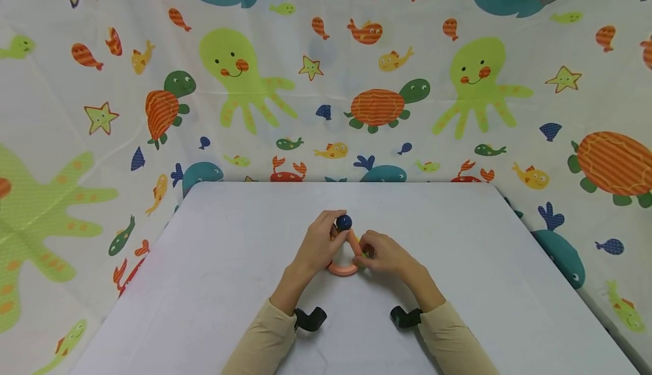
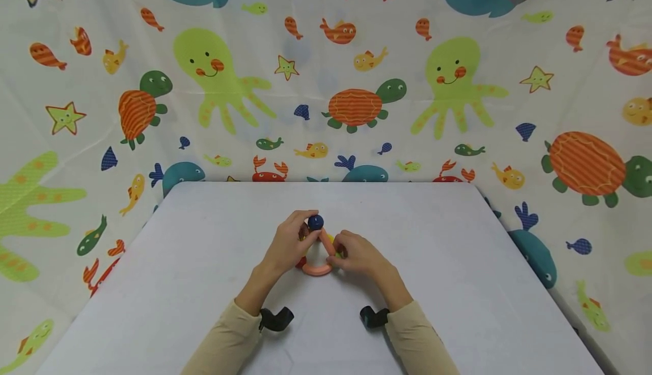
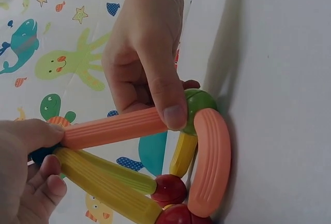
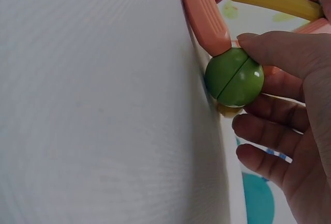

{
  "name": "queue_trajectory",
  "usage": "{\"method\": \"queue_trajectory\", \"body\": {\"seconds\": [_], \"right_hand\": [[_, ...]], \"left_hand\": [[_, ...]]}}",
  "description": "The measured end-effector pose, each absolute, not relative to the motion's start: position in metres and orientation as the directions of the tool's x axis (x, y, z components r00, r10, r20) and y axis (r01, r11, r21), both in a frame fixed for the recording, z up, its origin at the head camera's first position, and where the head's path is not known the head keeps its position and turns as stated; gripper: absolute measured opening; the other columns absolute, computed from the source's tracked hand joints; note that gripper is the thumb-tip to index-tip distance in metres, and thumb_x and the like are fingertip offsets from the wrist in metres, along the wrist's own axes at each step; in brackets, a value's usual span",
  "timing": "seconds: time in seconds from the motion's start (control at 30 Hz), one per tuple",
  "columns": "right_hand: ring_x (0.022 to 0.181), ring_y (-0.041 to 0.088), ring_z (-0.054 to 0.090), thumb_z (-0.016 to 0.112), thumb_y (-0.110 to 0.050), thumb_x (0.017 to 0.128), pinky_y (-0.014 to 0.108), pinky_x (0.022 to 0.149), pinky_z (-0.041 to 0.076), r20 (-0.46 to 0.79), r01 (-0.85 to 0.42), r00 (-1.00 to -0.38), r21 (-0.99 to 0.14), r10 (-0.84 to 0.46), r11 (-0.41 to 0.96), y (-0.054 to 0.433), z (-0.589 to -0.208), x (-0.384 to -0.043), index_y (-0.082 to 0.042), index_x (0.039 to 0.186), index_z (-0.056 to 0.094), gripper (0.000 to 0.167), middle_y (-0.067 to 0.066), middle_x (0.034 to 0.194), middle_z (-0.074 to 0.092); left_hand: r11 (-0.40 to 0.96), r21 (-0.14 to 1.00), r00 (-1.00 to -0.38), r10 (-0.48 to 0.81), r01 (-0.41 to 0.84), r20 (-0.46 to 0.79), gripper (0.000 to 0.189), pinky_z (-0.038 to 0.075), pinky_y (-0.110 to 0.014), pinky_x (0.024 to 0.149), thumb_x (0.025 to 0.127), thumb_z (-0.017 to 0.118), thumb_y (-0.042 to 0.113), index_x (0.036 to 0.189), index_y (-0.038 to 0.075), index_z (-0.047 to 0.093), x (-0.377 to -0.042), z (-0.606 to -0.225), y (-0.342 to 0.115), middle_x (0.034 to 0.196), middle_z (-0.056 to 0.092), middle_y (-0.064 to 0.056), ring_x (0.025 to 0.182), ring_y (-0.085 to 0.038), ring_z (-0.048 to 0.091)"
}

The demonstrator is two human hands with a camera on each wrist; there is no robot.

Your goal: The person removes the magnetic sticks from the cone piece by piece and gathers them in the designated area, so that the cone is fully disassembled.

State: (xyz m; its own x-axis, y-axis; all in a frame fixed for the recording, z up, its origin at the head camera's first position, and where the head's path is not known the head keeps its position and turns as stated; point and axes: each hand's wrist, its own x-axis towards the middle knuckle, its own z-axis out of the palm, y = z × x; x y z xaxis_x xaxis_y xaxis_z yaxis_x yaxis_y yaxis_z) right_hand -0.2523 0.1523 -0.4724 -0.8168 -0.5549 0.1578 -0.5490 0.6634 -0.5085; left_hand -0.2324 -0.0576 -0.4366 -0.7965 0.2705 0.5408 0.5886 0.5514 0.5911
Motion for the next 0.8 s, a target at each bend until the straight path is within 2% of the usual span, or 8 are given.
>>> {"method": "queue_trajectory", "body": {"seconds": [0.8], "right_hand": [[0.075,0.008,0.051,0.077,-0.033,0.087,0.02,0.065,0.044,0.15,-0.549,-0.813,-0.519,-0.563,0.655,0.1531,-0.472,-0.2527,-0.017,0.094,0.065,0.021,-0.004,0.087,0.059]], "left_hand": [[0.554,0.612,-0.815,0.258,0.565,0.519,0.044,0.045,-0.015,0.062,0.09,0.074,0.011,0.13,0.002,0.058,-0.2308,-0.4369,-0.0566,0.104,0.06,-0.01,0.076,-0.01,0.052]]}}
